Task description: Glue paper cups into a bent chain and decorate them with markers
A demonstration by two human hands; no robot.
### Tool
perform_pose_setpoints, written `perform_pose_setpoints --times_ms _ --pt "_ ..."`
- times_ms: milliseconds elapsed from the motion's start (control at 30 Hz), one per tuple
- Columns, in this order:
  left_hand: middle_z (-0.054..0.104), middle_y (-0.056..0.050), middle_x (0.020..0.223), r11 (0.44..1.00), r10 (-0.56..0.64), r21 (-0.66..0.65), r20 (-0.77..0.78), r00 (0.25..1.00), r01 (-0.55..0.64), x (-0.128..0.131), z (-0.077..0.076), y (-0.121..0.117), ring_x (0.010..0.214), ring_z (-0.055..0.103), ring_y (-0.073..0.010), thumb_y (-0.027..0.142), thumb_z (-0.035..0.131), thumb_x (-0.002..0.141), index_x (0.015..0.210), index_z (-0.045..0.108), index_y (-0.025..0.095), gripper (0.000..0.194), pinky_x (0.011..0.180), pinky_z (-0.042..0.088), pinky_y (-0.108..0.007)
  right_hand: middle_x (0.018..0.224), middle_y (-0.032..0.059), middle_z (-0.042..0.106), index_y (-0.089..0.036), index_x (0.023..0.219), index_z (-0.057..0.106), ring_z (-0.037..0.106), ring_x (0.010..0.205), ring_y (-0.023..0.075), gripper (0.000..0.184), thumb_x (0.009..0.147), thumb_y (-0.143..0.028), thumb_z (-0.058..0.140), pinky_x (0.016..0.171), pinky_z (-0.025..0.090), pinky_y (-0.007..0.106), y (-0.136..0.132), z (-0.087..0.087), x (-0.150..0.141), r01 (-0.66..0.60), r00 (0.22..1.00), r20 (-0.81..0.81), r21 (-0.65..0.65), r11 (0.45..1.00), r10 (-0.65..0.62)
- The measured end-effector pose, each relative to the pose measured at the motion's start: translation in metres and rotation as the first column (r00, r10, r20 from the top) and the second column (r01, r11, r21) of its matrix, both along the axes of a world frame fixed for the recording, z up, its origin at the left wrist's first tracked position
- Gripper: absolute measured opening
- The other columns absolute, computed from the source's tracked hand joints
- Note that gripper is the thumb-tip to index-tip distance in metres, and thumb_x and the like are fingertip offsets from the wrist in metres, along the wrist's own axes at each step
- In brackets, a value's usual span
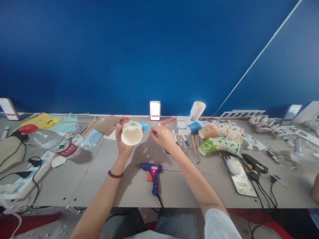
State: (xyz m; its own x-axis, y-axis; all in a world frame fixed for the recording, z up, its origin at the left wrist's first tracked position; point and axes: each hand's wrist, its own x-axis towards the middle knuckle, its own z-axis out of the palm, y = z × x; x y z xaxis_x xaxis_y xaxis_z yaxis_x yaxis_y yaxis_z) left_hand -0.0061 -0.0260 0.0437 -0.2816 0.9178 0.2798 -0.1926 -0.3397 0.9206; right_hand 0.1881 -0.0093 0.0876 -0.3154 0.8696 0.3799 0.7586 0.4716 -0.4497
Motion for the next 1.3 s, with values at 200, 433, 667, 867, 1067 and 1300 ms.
perform_pose_setpoints --times_ms 200,433,667,867,1067,1300 --pt "0.044 -0.01 0.143 0.968 0.202 0.2 -0.279 0.939 -0.149 -0.003 -0.008 0.002 0.139 0.033 -0.03 0.024 0.082 0.061 0.133 0.047 0.026 0.079 0.116 0.025 -0.04 0.086 0.0023 0.069 -0.021 0.087 0.065 0.06 0.08 0.0156 0.009 0.088 -0.022 0.056 0.062 0.034 0.022 0.0 0.0 0.001 -0.037 0.999 0.002 -0.01 0.999 0.037" --pt "0.046 -0.009 0.14 0.959 0.238 0.202 -0.205 0.949 -0.197 0.0 -0.013 0.003 0.135 0.038 -0.0287 0.023 0.083 0.06 0.129 0.048 0.028 0.077 0.109 0.036 -0.038 0.09 0.002 0.071 -0.022 0.088 0.066 0.062 0.083 0.0158 0.014 0.092 -0.027 0.053 0.062 0.034 0.022 0.002 -0.007 0.001 -0.042 0.999 0.006 0.005 0.999 0.042" --pt "0.05 -0.01 0.135 0.954 0.263 0.21 -0.254 0.931 -0.212 -0.001 -0.018 0.003 0.133 0.041 -0.0295 0.023 0.082 0.061 0.128 0.05 0.027 0.075 0.103 0.043 -0.037 0.081 0.0005 0.071 -0.023 0.088 0.066 0.059 0.067 0.014 0.018 0.093 -0.028 0.05 0.057 0.03 0.022 0.001 -0.012 -0.003 -0.048 0.999 0.003 -0.061 0.997 0.048" --pt "0.054 -0.014 0.128 0.891 0.405 0.385 -0.431 0.806 -0.242 -0.003 -0.023 0.008 0.12 0.053 -0.0286 0.022 0.079 0.063 0.13 0.047 0.022 0.074 0.093 0.05 -0.038 0.071 0.0023 0.069 -0.021 0.092 0.068 0.057 0.061 0.0152 0.025 0.094 -0.031 0.045 0.054 0.026 0.023 0.004 -0.012 -0.002 -0.07 0.997 0.0 -0.16 0.985 0.071" --pt "0.054 -0.013 0.127 0.891 0.393 0.406 -0.462 0.795 -0.204 -0.002 -0.021 0.008 0.121 0.053 -0.0281 0.022 0.076 0.066 0.13 0.045 0.023 0.072 0.092 0.05 -0.038 0.074 0.0019 0.07 -0.022 0.093 0.066 0.06 0.064 0.0155 0.026 0.096 -0.035 0.043 0.057 0.03 0.023 0.004 -0.008 -0.002 -0.097 0.995 -0.012 -0.21 0.973 0.097" --pt "0.049 -0.014 0.129 0.847 0.494 0.405 -0.363 0.79 -0.344 -0.005 -0.025 0.012 0.126 0.047 -0.0299 0.028 0.081 0.061 0.13 0.042 0.021 0.079 0.101 0.043 -0.041 0.087 -0.0002 0.072 -0.024 0.098 0.06 0.062 0.069 0.0169 0.014 0.085 -0.029 0.059 0.058 0.032 0.024 0.009 -0.004 0.011 0.061 0.998 0.033 -0.112 0.992 -0.057"
